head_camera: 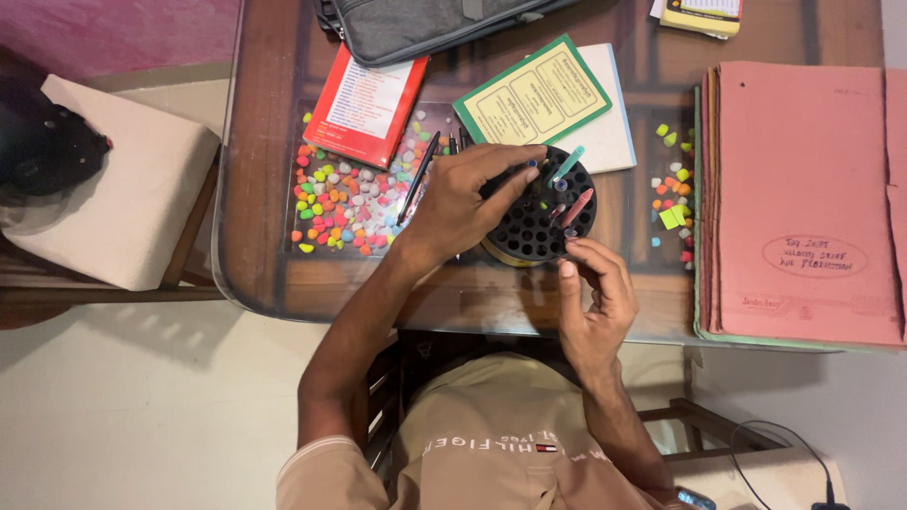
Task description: The person flips through a pink folder, closes it, and then picks up a cylindrical container. They place several pens and pencils into the container one by one, arranging them upright.
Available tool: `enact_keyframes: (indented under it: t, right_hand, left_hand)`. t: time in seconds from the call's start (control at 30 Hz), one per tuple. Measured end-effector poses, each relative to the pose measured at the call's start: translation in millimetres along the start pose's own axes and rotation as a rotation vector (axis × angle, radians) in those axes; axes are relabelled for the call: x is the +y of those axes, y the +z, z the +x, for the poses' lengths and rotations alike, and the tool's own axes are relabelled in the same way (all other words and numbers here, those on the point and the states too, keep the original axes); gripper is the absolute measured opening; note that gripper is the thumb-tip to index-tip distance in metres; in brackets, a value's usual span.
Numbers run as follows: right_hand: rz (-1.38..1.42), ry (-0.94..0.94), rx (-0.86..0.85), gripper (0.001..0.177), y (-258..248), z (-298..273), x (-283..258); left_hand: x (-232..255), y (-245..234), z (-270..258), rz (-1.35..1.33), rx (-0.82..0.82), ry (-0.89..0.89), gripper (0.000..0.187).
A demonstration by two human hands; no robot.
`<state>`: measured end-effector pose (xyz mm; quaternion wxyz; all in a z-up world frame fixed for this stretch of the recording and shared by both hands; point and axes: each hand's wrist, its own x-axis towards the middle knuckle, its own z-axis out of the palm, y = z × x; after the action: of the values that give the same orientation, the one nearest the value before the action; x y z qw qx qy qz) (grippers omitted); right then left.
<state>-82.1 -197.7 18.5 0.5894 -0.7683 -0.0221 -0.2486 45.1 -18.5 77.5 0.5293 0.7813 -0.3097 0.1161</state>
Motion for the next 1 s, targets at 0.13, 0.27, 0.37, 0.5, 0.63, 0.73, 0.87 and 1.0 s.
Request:
enact_keyframes:
  t: [0.13,0.27,0.37,0.5,0.63,0.73,0.87,1.0]
  right_hand:
    - [0.004,-0.004,-0.002,0.019,0,1,-1]
    - [-0.005,-0.004,0.000,0.019,-1,1,-1]
    - [0.003,-0.005,-0.002,0.019,0,1,0]
    - [0.016,-0.001,-0.006,0.020,0,0,-1]
    - [0.002,-0.013,-0.011,0.020,0,-1,-2]
    - [0.018,0.006,-0.013,0.019,0,-2,-1]
    - [0.021,-0.002,-0.006,0.020,1,-1,-1]
    - [0.017,0.000,-0.004,0.019,1,0,-1]
  left_hand:
    - [2,0,-1,0.010,0.007,0.012,0.025]
    - [1,-9,-10,0.025,0.075,0.048,0.024]
    - [-11,-23,-22,0.135,0.161,-0.261,0.021]
    - [-46,-37,-42,0.298,0.071,-0.577,0.022]
    - [-64,-22,-55,0.443,-0.034,-0.684,0.029]
    - [-67,-16,-51,0.518,-0.116,-0.700,0.030]
    - [-64,-18,-46,0.432,-0.166,-0.760,0.026]
    - [-53,-15,-49,0.560,-0.184,-0.693,0.032]
